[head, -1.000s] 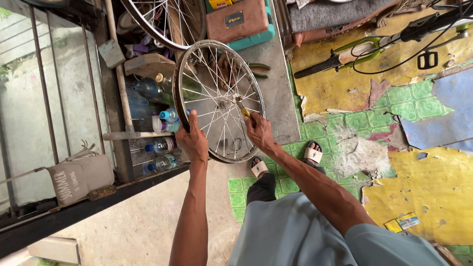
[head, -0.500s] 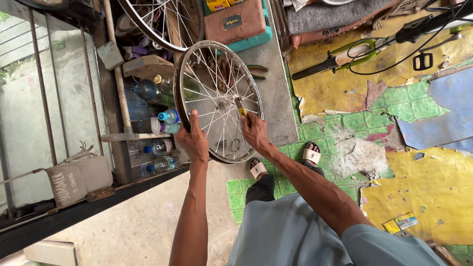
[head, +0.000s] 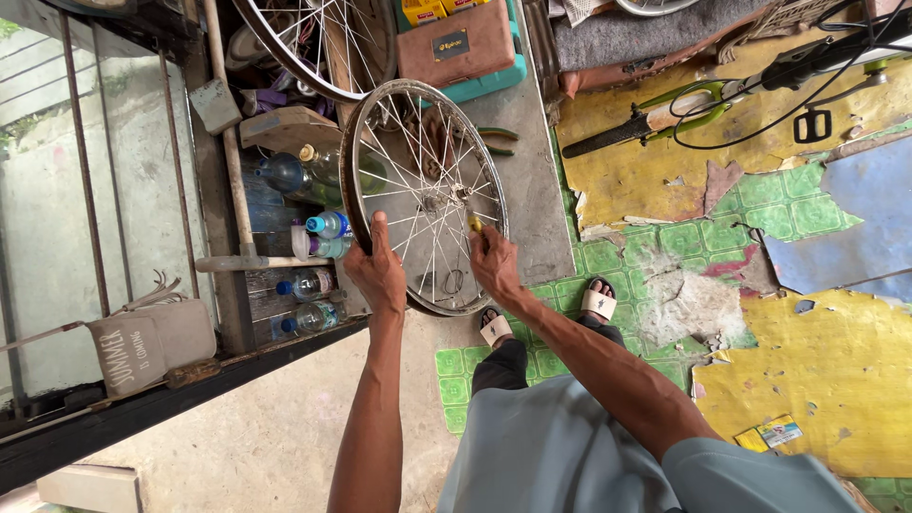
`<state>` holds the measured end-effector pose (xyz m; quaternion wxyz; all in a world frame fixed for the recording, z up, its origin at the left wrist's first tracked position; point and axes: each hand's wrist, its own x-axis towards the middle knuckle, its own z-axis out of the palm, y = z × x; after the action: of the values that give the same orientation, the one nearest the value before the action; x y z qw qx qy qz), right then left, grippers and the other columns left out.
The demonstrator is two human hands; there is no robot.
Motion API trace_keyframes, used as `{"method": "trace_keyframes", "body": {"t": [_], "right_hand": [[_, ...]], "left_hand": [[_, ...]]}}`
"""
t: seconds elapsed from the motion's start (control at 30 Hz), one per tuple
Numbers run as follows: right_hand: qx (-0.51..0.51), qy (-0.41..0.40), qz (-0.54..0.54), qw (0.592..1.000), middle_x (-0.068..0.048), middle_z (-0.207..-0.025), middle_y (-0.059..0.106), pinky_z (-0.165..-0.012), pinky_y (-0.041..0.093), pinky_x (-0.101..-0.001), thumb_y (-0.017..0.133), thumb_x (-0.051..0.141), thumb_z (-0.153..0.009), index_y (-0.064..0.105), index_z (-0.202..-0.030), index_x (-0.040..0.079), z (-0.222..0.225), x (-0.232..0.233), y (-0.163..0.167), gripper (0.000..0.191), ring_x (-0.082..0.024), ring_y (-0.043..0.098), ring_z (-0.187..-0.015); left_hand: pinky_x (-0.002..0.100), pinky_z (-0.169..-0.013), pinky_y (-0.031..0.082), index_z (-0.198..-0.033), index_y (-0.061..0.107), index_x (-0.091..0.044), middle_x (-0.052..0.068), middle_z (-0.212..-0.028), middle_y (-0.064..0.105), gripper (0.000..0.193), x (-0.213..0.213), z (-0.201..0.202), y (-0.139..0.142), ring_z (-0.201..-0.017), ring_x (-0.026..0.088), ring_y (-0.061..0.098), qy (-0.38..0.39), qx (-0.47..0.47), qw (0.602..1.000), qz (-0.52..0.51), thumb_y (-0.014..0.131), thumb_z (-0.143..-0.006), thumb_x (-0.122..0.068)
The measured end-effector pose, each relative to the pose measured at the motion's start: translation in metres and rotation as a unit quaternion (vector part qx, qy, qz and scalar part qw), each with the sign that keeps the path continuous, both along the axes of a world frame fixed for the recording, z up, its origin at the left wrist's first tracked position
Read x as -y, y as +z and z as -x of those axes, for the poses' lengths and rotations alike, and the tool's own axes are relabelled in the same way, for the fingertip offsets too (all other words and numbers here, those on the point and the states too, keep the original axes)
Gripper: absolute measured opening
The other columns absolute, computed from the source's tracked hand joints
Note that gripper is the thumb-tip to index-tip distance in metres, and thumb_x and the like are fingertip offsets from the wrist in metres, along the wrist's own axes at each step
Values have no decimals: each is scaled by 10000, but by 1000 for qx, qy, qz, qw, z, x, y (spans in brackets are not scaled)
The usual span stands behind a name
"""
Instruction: The person removes a bicycle wheel from a workbench, retrieves a yellow-handled spoke wrench from a tool drawer, and uses it to adjust the spokes on the wheel hub. The person rotates the wheel and continues tightening or loosening spokes around the hub.
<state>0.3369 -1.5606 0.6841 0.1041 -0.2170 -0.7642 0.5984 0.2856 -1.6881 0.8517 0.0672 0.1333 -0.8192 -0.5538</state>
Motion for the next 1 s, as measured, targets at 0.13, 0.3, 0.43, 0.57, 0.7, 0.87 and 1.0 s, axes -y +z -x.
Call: {"method": "trace_keyframes", "body": {"t": [0.13,0.3,0.43,0.57,0.7,0.87,1.0], "right_hand": [[22,20,17,999,-71,-537,516,-355,359,-407,550,242,-1035,607,-845,31,3,-1,1,289,-153,436,-420],[-9,22,-16,1000,-39,-542,507,-387,373,-370,592,203,-1017,596,-811,9,7,-3,0,283,-127,444,-428],[20,38,0,999,-50,-531,509,-353,348,-381,573,196,-1036,598,-798,23,7,-4,2,295,-143,419,-416],[-39,30,6,999,-35,-554,543,-344,358,-345,560,183,-1016,600,-850,36,7,-6,3,225,-105,444,-416],[-20,52,3,998,-36,-562,515,-299,331,-329,547,207,-1053,582,-809,49,10,-3,2,294,-113,373,-396],[6,44,25,999,-4,-554,528,-277,322,-310,529,199,-1040,598,-819,67,15,-2,4,267,-85,391,-379],[1,39,-4,999,-22,-531,521,-310,312,-317,554,188,-1033,609,-794,41,15,-9,9,286,-84,412,-394]], "left_hand": [[305,-430,335,-677,555,-61,-5,-490,421,565,-1,-1,2,-429,109,447,4,7,1000,26,648,-970,-535],[315,-425,348,-674,553,-62,-2,-494,428,574,-3,-1,4,-428,113,454,2,5,1000,26,645,-957,-552],[310,-428,335,-649,523,-73,-2,-492,407,590,-2,-2,2,-427,111,432,-3,2,999,33,642,-973,-552],[304,-410,300,-648,469,-96,-23,-519,382,582,0,-1,-1,-428,96,398,-7,3,1000,9,665,-975,-534],[287,-385,316,-644,508,-125,-35,-490,386,545,0,0,-3,-396,83,401,-14,3,1000,26,643,-968,-543],[267,-396,334,-649,475,-120,-57,-520,392,548,-4,-3,-1,-410,69,411,-24,-19,1000,6,675,-982,-507],[266,-396,257,-740,616,-100,-62,-524,376,443,-6,-3,1,-424,52,354,-15,-6,1000,-18,658,-967,-477]]}}
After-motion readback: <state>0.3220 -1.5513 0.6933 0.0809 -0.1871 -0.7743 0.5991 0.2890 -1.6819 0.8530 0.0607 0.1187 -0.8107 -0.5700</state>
